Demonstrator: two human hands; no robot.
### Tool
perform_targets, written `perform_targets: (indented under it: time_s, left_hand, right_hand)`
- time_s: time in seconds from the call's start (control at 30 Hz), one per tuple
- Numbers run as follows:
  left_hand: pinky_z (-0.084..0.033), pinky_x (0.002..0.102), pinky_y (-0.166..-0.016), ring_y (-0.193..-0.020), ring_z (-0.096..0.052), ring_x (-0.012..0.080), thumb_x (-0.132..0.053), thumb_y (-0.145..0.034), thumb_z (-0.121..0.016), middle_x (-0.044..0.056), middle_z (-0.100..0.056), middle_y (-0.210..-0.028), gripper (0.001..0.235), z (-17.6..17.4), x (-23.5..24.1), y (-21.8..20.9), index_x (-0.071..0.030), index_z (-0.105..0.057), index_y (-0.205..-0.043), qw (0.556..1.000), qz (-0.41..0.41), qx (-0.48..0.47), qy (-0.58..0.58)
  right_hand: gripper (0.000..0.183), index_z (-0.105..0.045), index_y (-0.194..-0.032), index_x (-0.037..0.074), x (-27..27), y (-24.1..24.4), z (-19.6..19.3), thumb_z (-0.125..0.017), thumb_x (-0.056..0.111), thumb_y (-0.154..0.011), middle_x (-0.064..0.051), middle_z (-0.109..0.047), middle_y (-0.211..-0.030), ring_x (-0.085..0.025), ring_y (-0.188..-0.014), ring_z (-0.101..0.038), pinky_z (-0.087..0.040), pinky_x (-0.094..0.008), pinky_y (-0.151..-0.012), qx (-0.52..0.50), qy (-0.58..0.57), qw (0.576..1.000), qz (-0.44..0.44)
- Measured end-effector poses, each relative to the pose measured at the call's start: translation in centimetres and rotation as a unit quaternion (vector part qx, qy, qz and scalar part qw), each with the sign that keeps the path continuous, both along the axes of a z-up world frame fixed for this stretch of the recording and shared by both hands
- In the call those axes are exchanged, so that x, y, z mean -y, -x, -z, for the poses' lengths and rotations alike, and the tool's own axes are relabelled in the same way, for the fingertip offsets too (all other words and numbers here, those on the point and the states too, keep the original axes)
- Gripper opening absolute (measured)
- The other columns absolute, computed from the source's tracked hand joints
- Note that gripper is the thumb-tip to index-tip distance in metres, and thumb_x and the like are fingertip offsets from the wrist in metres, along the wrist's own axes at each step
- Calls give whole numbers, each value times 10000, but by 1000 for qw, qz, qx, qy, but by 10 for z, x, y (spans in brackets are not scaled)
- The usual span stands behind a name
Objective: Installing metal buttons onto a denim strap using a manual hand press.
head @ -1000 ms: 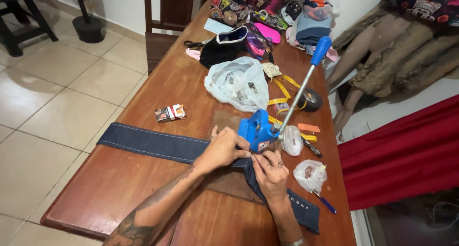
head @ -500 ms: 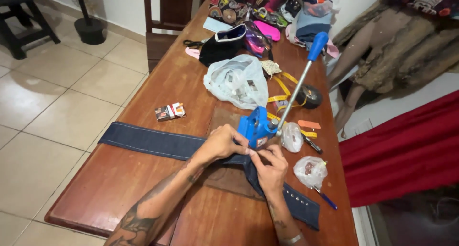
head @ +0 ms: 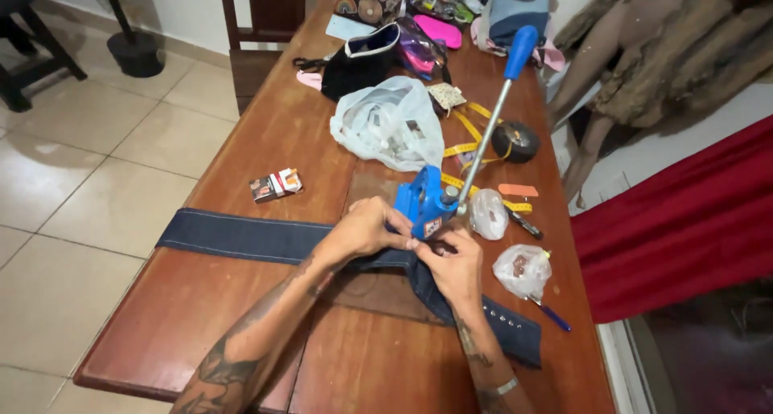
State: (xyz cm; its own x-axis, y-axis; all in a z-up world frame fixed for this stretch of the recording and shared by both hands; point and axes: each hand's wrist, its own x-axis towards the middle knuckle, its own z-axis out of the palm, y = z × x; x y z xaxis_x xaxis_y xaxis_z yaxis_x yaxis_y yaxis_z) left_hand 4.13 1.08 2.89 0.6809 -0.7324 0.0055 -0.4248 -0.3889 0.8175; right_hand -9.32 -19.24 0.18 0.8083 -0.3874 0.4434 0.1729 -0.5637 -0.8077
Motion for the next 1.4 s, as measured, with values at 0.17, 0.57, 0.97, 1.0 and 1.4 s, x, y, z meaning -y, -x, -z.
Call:
perform_targets:
  time_s: [0.17,0.57,0.97,1.0,1.4]
  left_hand:
    - [-591,565,-1284,-1369,-876,314,-400,-873,-1035,-125,-973,-1294,207,10,2,-9,-352,-1005,-1071,999,20,-15,26]
    - [-639,500,-1239,-1341,-887,249,-407,-901,-1033,-171,-966,-1260,171,-9,3,-3,-388,-1003,-1069,999,28,-15,-1]
    - [-629,521,-1199,-1282,-758,345,-286,-789,-1121,-51,-849,-1227,296,4,-4,19,-286,-1009,-1063,989,-75,94,81]
    - [-629,521,-1199,-1282,-758,345,-286,-789,-1121,-51,-849,-1227,296,2,-5,24,-286,-1009,-1063,989,-76,95,82]
    - [-429,698,-1294,-1451,-687,429,-369,-1082,-867,-16,-785,-1553,217,-23,-20,48,-369,-990,-1261,991,-31,127,25]
  right_hand:
    - [315,-873,-858,103,-3,-2,-2,-1149,243,-798,-65,-777,-931,-162,-821,-732,-636,-314,-709,-21,-31,999,-1]
    - [251,-910,-1056,-12,-12,-13,-13,-1001,-73,-830,-132,-884,-992,-206,-829,-841,-733,-359,-770,-162,-394,904,-40]
    - [245,-805,-1006,-34,2,-13,9,-1009,22,-883,-123,-756,-859,-173,-710,-743,-690,-269,-647,-190,-407,893,12]
    - [245,-805,-1006,-34,-3,-11,1,-1009,22,-883,-123,-756,-859,-173,-710,-743,-690,-269,-647,-189,-407,894,11]
    - [171,-821,-987,-47,-3,-15,-14,-959,-1,-897,-114,-772,-872,-193,-762,-776,-672,-264,-676,-219,-408,886,-15]
